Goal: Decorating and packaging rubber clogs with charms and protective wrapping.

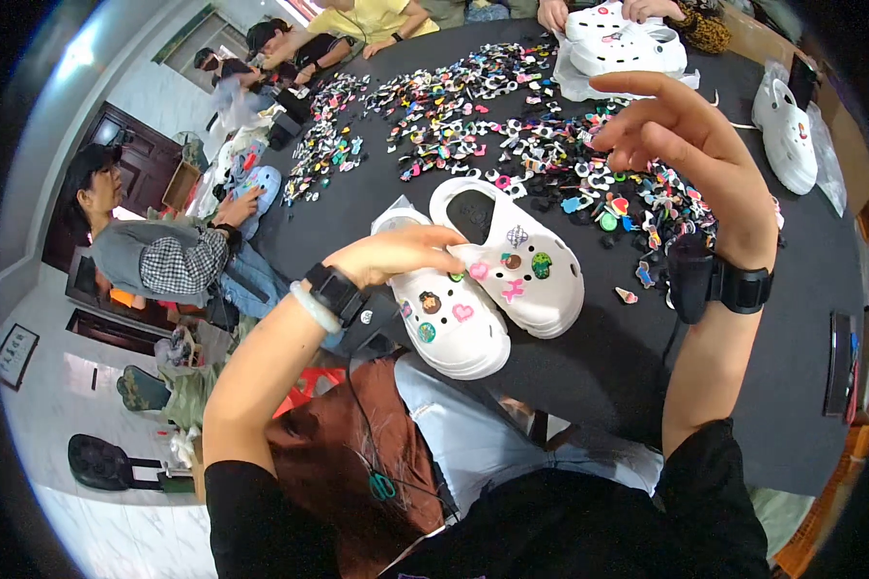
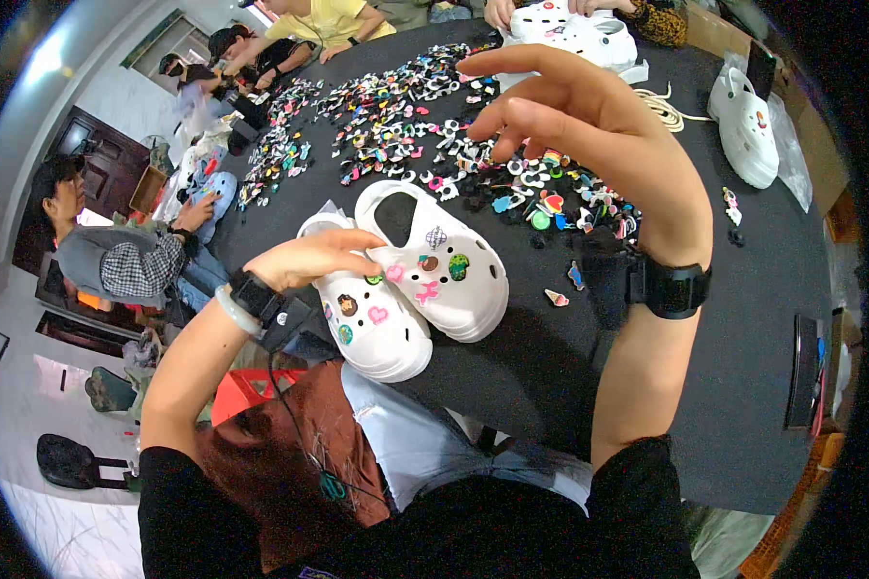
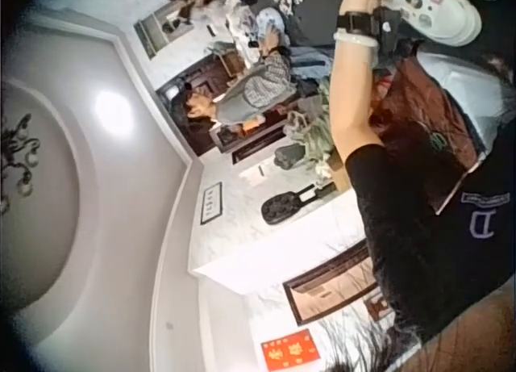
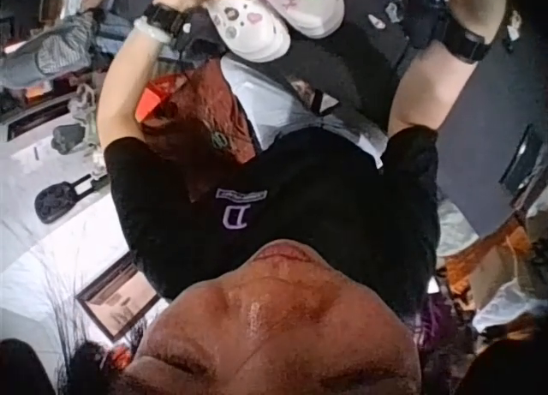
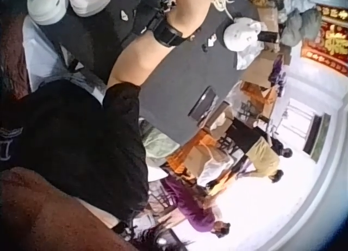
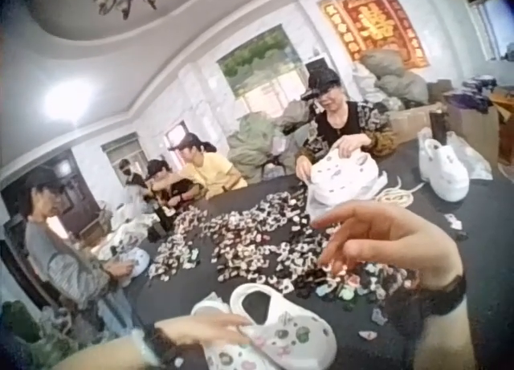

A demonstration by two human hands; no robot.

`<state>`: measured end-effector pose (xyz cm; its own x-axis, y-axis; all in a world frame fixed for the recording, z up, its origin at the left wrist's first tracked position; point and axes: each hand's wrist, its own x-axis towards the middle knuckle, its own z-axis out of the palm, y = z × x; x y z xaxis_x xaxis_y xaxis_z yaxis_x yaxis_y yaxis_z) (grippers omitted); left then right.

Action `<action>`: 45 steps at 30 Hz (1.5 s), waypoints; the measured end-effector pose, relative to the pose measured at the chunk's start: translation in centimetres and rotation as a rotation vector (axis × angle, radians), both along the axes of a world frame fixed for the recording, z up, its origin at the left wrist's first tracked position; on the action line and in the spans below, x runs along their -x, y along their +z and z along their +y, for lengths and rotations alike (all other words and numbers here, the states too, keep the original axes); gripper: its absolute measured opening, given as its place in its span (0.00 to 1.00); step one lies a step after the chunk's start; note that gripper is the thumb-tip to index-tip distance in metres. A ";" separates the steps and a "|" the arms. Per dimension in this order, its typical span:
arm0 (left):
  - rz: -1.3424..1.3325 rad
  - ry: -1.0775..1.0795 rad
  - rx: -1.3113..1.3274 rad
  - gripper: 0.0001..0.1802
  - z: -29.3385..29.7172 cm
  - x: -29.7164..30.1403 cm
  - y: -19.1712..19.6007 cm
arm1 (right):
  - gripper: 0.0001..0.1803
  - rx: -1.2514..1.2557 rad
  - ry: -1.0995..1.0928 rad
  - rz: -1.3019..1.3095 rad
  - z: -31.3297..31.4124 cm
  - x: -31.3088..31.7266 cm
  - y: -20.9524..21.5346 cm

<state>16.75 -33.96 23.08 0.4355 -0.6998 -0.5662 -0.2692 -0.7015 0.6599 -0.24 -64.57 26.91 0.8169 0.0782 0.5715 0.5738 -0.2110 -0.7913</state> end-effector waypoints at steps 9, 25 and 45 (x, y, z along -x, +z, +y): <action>0.242 0.329 0.216 0.20 3.4 1.5 -0.6 | 0.22 -0.059 0.088 0.022 0.4 0.2 0.4; 0.685 1.185 0.997 0.32 17.2 -5.0 -0.1 | 0.24 -0.111 0.165 0.127 1.9 0.3 0.6; 0.494 1.417 1.031 0.40 17.1 -16.2 -5.3 | 0.23 -0.074 0.207 0.137 2.4 0.8 2.6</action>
